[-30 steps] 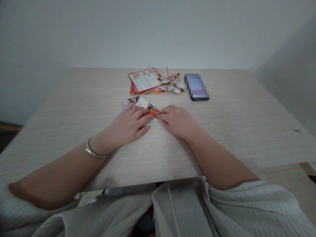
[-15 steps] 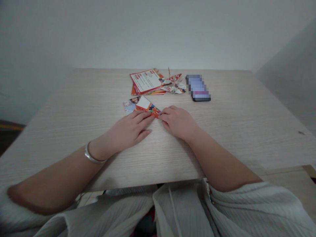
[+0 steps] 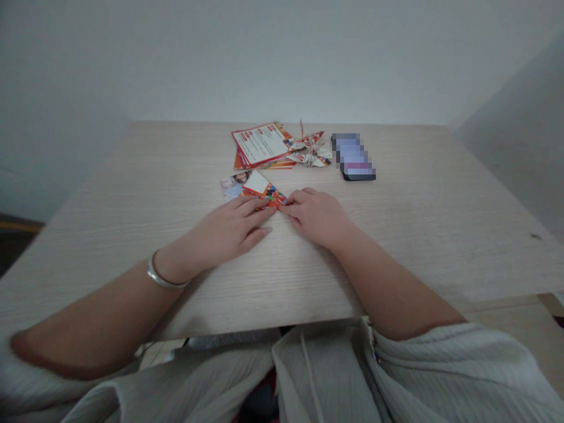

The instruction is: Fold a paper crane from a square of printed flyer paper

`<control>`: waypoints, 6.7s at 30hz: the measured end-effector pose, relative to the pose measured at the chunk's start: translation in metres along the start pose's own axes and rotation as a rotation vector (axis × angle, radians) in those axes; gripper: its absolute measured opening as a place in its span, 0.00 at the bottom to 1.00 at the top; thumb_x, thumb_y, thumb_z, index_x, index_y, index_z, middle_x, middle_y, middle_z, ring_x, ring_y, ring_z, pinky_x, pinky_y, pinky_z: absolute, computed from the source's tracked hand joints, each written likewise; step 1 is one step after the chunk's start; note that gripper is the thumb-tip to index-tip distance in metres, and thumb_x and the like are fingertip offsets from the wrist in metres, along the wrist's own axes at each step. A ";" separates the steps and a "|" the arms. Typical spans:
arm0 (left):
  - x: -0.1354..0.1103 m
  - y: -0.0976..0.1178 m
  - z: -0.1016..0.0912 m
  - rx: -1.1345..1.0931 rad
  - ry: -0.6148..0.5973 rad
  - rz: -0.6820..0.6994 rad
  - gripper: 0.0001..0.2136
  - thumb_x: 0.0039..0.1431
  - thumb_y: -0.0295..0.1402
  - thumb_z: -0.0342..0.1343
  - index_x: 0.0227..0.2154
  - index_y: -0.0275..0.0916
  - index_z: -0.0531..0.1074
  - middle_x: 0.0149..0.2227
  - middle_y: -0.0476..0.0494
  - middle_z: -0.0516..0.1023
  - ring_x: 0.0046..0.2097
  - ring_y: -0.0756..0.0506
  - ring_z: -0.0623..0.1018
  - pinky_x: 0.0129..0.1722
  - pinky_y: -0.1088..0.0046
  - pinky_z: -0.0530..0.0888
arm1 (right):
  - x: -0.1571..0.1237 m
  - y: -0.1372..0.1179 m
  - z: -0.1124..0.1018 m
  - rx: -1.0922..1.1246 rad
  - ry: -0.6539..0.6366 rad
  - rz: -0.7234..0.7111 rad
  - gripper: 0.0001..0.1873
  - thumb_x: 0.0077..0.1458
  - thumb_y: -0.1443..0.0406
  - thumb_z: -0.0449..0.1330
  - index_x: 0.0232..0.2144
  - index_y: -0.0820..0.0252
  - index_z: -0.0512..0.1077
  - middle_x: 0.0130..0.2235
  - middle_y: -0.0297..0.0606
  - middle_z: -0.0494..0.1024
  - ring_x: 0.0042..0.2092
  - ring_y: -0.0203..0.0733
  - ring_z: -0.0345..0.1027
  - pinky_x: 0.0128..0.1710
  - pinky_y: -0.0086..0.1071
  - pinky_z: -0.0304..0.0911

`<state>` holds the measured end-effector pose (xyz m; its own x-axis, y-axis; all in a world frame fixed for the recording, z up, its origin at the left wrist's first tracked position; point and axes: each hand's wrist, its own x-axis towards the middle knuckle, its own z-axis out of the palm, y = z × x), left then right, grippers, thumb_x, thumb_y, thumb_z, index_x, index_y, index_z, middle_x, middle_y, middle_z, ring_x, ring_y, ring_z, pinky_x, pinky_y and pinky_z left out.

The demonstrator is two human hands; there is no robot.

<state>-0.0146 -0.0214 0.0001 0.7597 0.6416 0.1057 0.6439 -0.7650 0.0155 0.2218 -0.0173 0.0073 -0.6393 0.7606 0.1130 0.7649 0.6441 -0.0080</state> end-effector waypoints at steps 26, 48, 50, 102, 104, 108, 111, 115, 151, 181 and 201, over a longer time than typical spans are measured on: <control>-0.009 -0.006 -0.037 0.252 -0.121 -0.371 0.23 0.70 0.37 0.41 0.33 0.35 0.81 0.38 0.34 0.84 0.42 0.37 0.83 0.55 0.47 0.73 | -0.003 0.000 0.002 0.007 0.043 0.039 0.17 0.68 0.64 0.55 0.50 0.53 0.82 0.52 0.43 0.82 0.51 0.48 0.73 0.49 0.39 0.67; -0.003 -0.008 -0.010 0.103 0.090 -0.154 0.11 0.68 0.29 0.50 0.46 0.33 0.76 0.52 0.32 0.79 0.54 0.34 0.78 0.52 0.57 0.76 | -0.002 0.000 0.006 0.073 0.109 0.047 0.16 0.67 0.66 0.56 0.48 0.58 0.83 0.51 0.43 0.83 0.51 0.48 0.73 0.53 0.41 0.68; -0.001 -0.012 -0.005 0.042 0.072 -0.131 0.12 0.69 0.26 0.48 0.46 0.33 0.75 0.50 0.34 0.80 0.52 0.38 0.79 0.52 0.59 0.77 | -0.001 0.001 0.006 0.068 0.105 0.036 0.15 0.67 0.66 0.57 0.47 0.58 0.83 0.51 0.43 0.83 0.51 0.48 0.73 0.53 0.41 0.67; 0.000 -0.001 -0.018 0.112 0.307 -0.128 0.09 0.66 0.32 0.52 0.31 0.39 0.75 0.31 0.42 0.80 0.33 0.42 0.76 0.31 0.65 0.64 | -0.001 -0.002 0.007 0.258 0.373 0.165 0.04 0.52 0.69 0.58 0.29 0.56 0.71 0.33 0.37 0.78 0.39 0.44 0.73 0.40 0.35 0.63; 0.000 0.000 -0.017 0.101 0.303 -0.132 0.09 0.66 0.32 0.52 0.32 0.39 0.75 0.31 0.42 0.80 0.33 0.43 0.76 0.31 0.65 0.64 | -0.001 -0.002 0.005 0.271 0.366 0.173 0.04 0.51 0.70 0.58 0.29 0.56 0.71 0.33 0.38 0.78 0.39 0.44 0.73 0.41 0.35 0.64; 0.000 0.000 -0.017 0.096 0.302 -0.126 0.09 0.67 0.32 0.52 0.31 0.39 0.75 0.30 0.42 0.79 0.33 0.43 0.76 0.31 0.65 0.65 | -0.002 -0.001 0.003 0.262 0.348 0.188 0.04 0.51 0.70 0.58 0.29 0.56 0.72 0.35 0.38 0.79 0.39 0.45 0.74 0.40 0.36 0.64; -0.001 -0.004 -0.017 0.111 0.317 -0.146 0.09 0.66 0.32 0.52 0.31 0.39 0.74 0.30 0.42 0.79 0.32 0.42 0.76 0.31 0.65 0.65 | -0.004 0.005 0.004 0.251 0.357 0.227 0.04 0.50 0.70 0.59 0.29 0.56 0.72 0.34 0.38 0.79 0.37 0.44 0.74 0.38 0.35 0.64; -0.003 -0.012 -0.015 0.104 0.337 -0.161 0.11 0.67 0.31 0.50 0.30 0.38 0.73 0.31 0.42 0.79 0.32 0.42 0.76 0.30 0.64 0.65 | -0.009 0.018 0.007 0.298 0.418 0.295 0.03 0.51 0.69 0.59 0.30 0.56 0.72 0.33 0.37 0.79 0.34 0.41 0.73 0.35 0.34 0.63; 0.005 -0.002 -0.007 0.150 0.401 0.003 0.09 0.67 0.32 0.53 0.31 0.42 0.75 0.32 0.46 0.82 0.41 0.40 0.75 0.50 0.55 0.68 | 0.007 -0.031 0.000 0.090 0.297 0.067 0.11 0.63 0.65 0.58 0.29 0.57 0.78 0.32 0.39 0.82 0.35 0.42 0.70 0.33 0.35 0.56; -0.005 -0.027 -0.020 0.086 0.308 -0.235 0.08 0.61 0.33 0.52 0.28 0.43 0.74 0.32 0.43 0.81 0.40 0.39 0.77 0.50 0.55 0.67 | -0.015 0.026 0.003 0.406 0.317 0.157 0.04 0.51 0.67 0.60 0.26 0.57 0.74 0.29 0.35 0.79 0.31 0.38 0.69 0.33 0.32 0.60; -0.009 -0.049 -0.008 -0.049 0.168 -0.105 0.18 0.69 0.35 0.48 0.54 0.36 0.76 0.56 0.35 0.79 0.56 0.38 0.77 0.58 0.58 0.73 | -0.020 0.040 0.006 0.241 0.170 0.153 0.08 0.57 0.69 0.59 0.37 0.58 0.79 0.38 0.39 0.83 0.39 0.44 0.75 0.40 0.35 0.65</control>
<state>-0.0531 0.0098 0.0060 0.6604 0.7023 0.2657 0.7101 -0.6992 0.0830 0.2643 -0.0065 -0.0010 -0.4801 0.8388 0.2567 0.7976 0.5392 -0.2702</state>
